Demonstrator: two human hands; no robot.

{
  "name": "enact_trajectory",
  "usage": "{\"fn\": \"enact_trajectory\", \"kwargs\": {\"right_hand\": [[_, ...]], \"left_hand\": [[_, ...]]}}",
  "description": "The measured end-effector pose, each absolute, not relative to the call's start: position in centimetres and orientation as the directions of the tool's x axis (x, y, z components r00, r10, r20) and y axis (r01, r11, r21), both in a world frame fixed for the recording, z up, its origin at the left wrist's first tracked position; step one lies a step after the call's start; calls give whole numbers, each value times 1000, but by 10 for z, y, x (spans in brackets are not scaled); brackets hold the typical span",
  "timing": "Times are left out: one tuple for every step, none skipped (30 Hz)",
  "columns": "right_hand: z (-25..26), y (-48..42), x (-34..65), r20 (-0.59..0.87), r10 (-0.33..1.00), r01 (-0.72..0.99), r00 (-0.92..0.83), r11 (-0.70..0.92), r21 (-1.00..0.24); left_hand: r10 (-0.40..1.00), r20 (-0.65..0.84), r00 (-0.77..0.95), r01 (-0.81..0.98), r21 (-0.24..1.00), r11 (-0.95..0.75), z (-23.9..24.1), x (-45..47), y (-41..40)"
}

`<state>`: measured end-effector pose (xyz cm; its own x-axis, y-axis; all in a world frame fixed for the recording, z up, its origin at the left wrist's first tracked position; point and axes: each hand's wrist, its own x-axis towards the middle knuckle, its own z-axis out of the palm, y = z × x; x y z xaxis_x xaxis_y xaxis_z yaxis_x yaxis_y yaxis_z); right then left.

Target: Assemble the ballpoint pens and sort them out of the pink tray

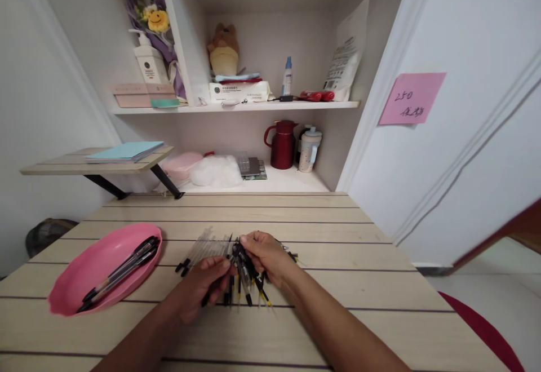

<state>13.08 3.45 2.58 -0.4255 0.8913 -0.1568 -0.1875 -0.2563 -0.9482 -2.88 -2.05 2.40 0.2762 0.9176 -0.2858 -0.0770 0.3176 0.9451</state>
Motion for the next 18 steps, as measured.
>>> {"fn": "enact_trajectory", "kwargs": {"right_hand": [[24,33,129,-152,905,-168,-397,-235,-958],[22,33,127,-144,920,-154,-364,-212,-965],[21,32,127,-133,932,-146,-337,-192,-970],[21,33,127,-120,939,-144,-324,-174,-974],[22,33,128,-103,939,-143,-327,-157,-977],[25,33,130,-83,936,-142,-342,-139,-980],[28,33,131,-57,931,-142,-362,-115,-983],[31,33,133,-28,923,-142,-383,-89,-986],[35,33,135,-2,915,-140,-402,-64,-988],[38,33,136,18,909,-134,-417,-42,-990],[40,33,137,30,905,-126,-424,-26,-992],[41,33,138,33,905,-116,-424,-18,-993],[42,33,139,32,906,-103,-423,-13,-995],[42,34,139,31,908,-90,-418,-7,-996],[41,34,139,33,910,-79,-412,0,-997],[40,35,139,36,912,-74,-409,7,-997],[40,35,139,41,912,-77,-408,10,-997],[39,36,139,45,911,-88,-410,9,-996]], "left_hand": [[922,-287,260,-69,947,314,23,-27,-20],[926,-289,244,-69,947,314,23,-26,-20],[926,-295,236,-78,944,321,23,-26,-21],[920,-306,243,-97,936,337,23,-25,-21],[908,-322,268,-124,923,364,24,-25,-21],[889,-337,309,-158,904,398,26,-26,-22],[864,-352,359,-190,879,437,27,-26,-22],[839,-363,406,-217,853,474,29,-27,-23],[822,-367,436,-238,833,499,30,-27,-24],[819,-364,444,-253,826,504,30,-27,-24],[831,-355,428,-258,834,488,30,-26,-24],[858,-340,385,-250,857,451,29,-26,-23],[892,-318,322,-224,890,398,28,-25,-22],[923,-289,255,-183,923,339,26,-24,-21],[945,-261,196,-134,948,289,25,-24,-20],[956,-243,161,-93,961,260,24,-24,-19],[956,-246,160,-69,963,259,24,-24,-19],[944,-269,191,-66,956,286,25,-25,-19]]}}
